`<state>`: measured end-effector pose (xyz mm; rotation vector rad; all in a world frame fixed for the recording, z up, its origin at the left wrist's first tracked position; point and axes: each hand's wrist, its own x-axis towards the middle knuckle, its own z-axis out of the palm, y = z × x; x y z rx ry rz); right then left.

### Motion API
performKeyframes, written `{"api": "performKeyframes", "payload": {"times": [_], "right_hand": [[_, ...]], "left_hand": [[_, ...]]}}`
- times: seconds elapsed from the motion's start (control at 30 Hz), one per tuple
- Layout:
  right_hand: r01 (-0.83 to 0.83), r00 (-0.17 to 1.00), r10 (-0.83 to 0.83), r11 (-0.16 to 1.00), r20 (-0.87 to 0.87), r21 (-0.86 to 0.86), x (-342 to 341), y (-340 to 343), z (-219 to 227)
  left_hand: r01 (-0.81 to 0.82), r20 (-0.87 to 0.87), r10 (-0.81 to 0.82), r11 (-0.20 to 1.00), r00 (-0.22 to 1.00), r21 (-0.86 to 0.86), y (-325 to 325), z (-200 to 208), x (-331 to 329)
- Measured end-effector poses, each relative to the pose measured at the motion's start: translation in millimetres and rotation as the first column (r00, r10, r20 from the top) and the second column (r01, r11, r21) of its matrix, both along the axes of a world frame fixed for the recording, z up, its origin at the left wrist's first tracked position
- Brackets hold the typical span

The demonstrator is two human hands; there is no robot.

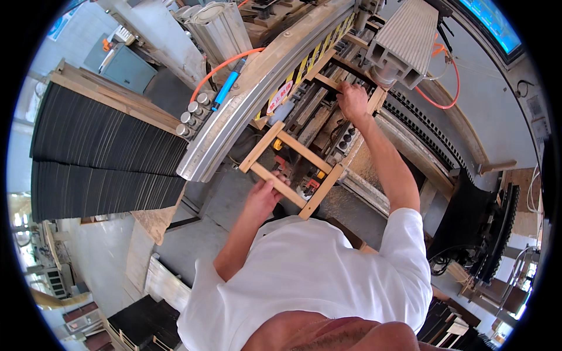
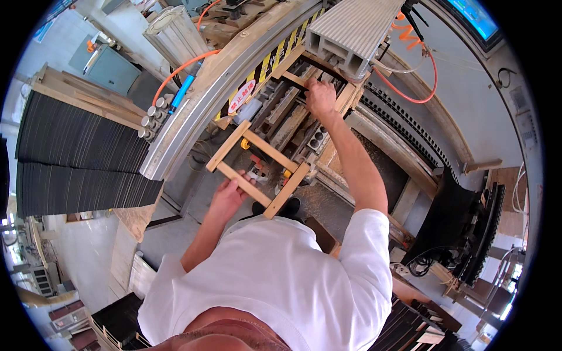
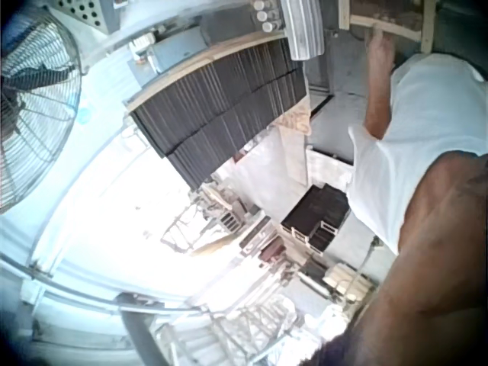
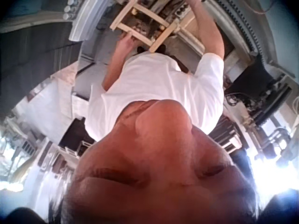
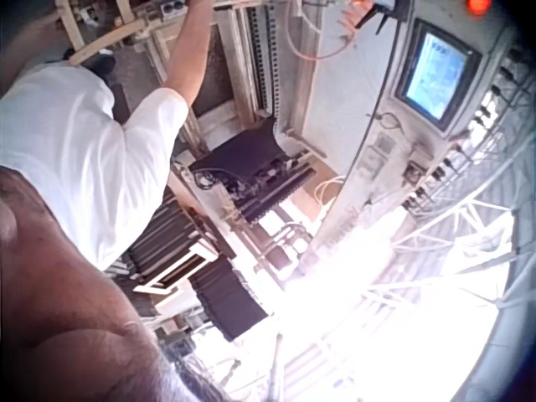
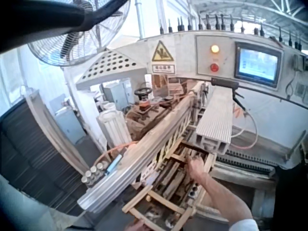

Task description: The person repeatedly picks up small wooden frames, places them into a machine, and removes them after processing. The frames are handled one at a time and stacked on a nearby surface after each cycle.

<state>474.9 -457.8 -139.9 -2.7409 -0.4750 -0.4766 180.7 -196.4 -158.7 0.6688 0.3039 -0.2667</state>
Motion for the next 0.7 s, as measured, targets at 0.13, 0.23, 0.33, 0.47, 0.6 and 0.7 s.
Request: {"api": "performKeyframes", "payload": {"times": [0.13,0.23,0.33,0.47,0.6,0.7], "right_hand": [[0.017,0.988,0.019,0.972,0.154,-0.234,18,-3,4],[0.080,0.991,-0.022,0.893,0.134,-0.442,31,9,15],[0.121,0.993,-0.097,0.789,0.072,-0.603,50,13,23],[0.153,0.983,-0.179,0.716,0.033,-0.681,75,10,27],[0.179,0.977,-0.208,0.714,0.038,-0.677,101,1,25],[0.164,0.979,-0.206,0.764,0.006,-0.624,115,-8,21]], "left_hand": [[0.029,-0.026,-0.028,0.999,0.999,0.035,31,-2,-29],[0.041,-0.069,-0.037,0.997,0.997,0.062,55,-6,-46],[0.016,-0.113,-0.006,0.997,0.994,0.081,81,-12,-56],[-0.028,-0.141,0.042,0.995,0.989,0.099,117,-39,-71],[-0.114,-0.176,0.128,0.990,0.976,0.088,134,-59,-81],[-0.168,-0.210,0.184,0.981,0.960,0.095,135,-65,-85]]}}
